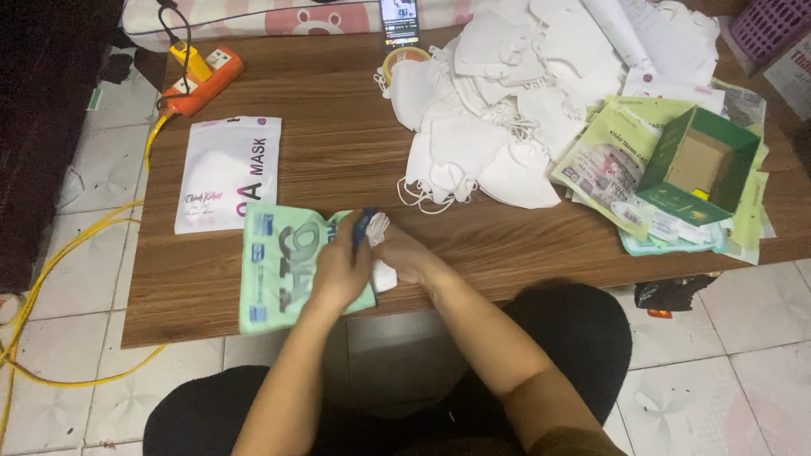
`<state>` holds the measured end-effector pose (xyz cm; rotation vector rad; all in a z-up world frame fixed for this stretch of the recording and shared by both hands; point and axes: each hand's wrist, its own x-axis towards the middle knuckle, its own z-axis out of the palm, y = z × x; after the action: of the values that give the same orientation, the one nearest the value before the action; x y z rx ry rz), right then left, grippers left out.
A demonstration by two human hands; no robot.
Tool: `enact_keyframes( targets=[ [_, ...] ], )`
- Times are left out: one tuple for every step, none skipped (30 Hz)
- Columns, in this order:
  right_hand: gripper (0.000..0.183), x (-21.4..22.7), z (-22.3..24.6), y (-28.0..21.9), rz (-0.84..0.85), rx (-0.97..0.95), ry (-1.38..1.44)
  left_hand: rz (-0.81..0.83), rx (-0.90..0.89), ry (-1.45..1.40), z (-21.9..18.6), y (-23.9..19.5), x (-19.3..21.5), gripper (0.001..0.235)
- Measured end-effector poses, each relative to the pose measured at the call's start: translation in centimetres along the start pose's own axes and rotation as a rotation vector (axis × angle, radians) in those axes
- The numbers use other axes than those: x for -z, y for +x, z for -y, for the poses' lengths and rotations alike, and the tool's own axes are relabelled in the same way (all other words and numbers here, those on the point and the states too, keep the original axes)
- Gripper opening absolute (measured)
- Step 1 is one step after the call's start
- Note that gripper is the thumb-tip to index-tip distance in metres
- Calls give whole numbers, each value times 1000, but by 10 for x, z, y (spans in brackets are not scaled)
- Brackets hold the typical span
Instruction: The person is picking up individual white face masks from a pile, folding them, and stacking them neatly on a wooden table.
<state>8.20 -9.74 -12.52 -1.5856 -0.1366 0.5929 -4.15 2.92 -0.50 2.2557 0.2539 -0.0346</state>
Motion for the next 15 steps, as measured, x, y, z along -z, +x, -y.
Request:
enact_keyframes(
  targets=[
    [59,1,2,0,-14,5,-8,-1,-1,0,-1,-2,-3,53],
    [58,2,3,-1,-28,9,-15,12,-33,8,-2,-4,-6,53],
    [58,2,5,-2,-42,13,-22,25,-65,16,-2,-7,-10,54],
    [57,4,6,-4,-59,18,-28,28,-67,17,8,-5,-19,54],
    [57,6,6,-5,-77,22,-33,3,-168,91,19,-3,-29,52],
    [56,7,8,-5,-89,28,-42,-28,-266,164,30,0,-38,50],
    [56,8,10,-3,-101,34,-50,-31,-266,164,28,-3,-45,50],
    [55,9,10,-4,-113,36,-56,26,-342,201,26,-8,-53,49],
    [54,9,10,-4,-125,37,-62,83,-417,238,25,-12,-61,49],
    [54,11,8,-4,-137,42,-71,80,-415,237,17,-19,-59,49],
    [53,14,7,-5,-148,46,-80,144,-451,270,9,-25,-57,43],
    [53,16,5,-7,-159,49,-89,208,-486,304,1,-32,-56,40],
    [52,16,8,-6,-171,52,-97,206,-484,303,-6,-30,-45,40],
    [52,15,10,-6,-183,53,-105,220,-454,180,-14,-29,-35,27],
    [51,15,12,-6,-195,54,-113,232,-424,57,-22,-28,-25,30]
  ],
)
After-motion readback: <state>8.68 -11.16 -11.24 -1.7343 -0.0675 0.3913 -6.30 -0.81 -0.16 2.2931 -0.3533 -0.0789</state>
